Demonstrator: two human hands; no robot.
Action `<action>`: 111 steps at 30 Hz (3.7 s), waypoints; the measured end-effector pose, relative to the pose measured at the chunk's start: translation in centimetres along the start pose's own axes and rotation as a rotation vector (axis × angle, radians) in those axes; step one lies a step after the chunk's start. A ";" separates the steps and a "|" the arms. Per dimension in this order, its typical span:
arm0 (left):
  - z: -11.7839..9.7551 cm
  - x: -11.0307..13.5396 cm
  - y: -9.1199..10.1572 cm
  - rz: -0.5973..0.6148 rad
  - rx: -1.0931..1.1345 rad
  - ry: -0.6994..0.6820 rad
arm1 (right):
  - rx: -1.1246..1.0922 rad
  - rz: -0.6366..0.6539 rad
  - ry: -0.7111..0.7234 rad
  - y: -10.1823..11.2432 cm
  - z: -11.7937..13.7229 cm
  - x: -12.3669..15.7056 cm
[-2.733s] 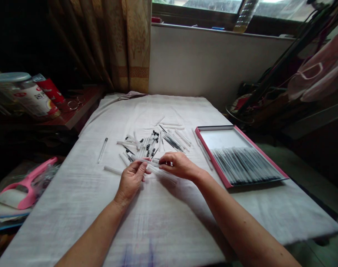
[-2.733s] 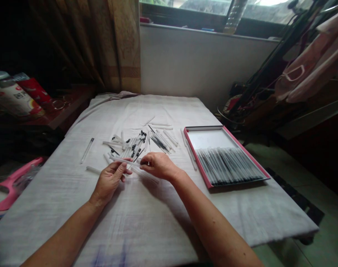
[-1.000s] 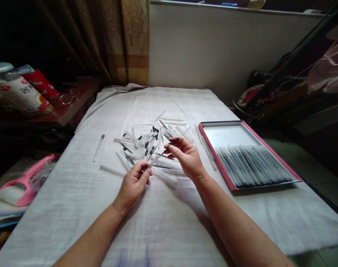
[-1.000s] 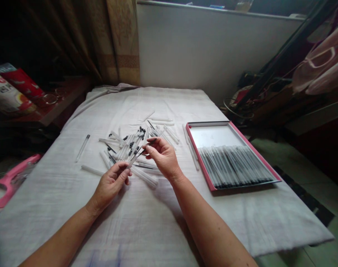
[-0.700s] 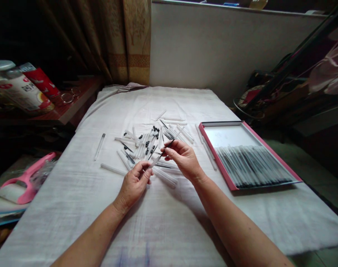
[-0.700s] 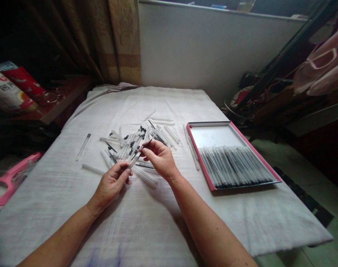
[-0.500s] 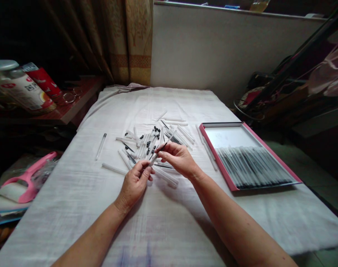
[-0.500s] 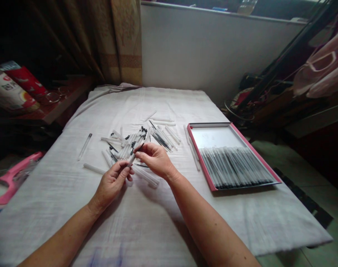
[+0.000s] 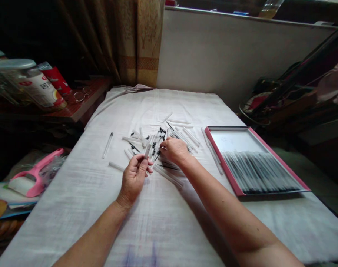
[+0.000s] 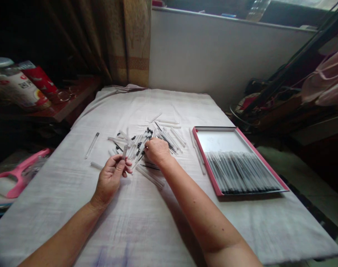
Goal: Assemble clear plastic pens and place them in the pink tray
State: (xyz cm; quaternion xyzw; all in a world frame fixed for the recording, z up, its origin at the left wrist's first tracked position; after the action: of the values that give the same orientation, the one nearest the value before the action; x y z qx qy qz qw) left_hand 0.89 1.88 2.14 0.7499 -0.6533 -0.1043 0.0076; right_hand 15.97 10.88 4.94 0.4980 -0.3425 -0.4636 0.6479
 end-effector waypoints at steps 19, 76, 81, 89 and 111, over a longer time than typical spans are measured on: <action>-0.1 0.6 -0.6 0.112 -0.357 -0.208 | -1.574 -0.116 -0.269 -0.4 -3.2 6.0; -1.0 1.6 -1.5 0.240 -0.584 -0.429 | -1.590 -0.080 -0.183 -1.6 -3.5 8.8; -1.2 1.7 -1.5 0.239 -0.571 -0.440 | -1.646 -0.040 -0.238 -1.5 -3.6 8.7; -1.7 1.7 -1.3 0.194 -0.547 -0.426 | -1.900 -0.019 -0.368 -1.8 -3.7 8.8; -1.6 1.7 -1.2 0.173 -0.563 -0.501 | -1.852 -0.222 -0.373 -1.5 -4.8 8.6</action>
State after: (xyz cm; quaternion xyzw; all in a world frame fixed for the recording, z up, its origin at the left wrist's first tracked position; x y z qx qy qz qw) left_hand 2.53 0.20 3.31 0.6120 -0.6416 -0.4582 0.0621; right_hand 22.82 4.21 2.07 -0.2655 0.1124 -0.6818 0.6723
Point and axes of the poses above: each hand's wrist, its own x-axis away from the middle knuckle, its own y-axis out of the back of the hand, z = x × y, the point moved 4 cm from there along -x, towards the middle knuckle, and after that the axes turned 8 degrees about -x, right-handed, at the moved point
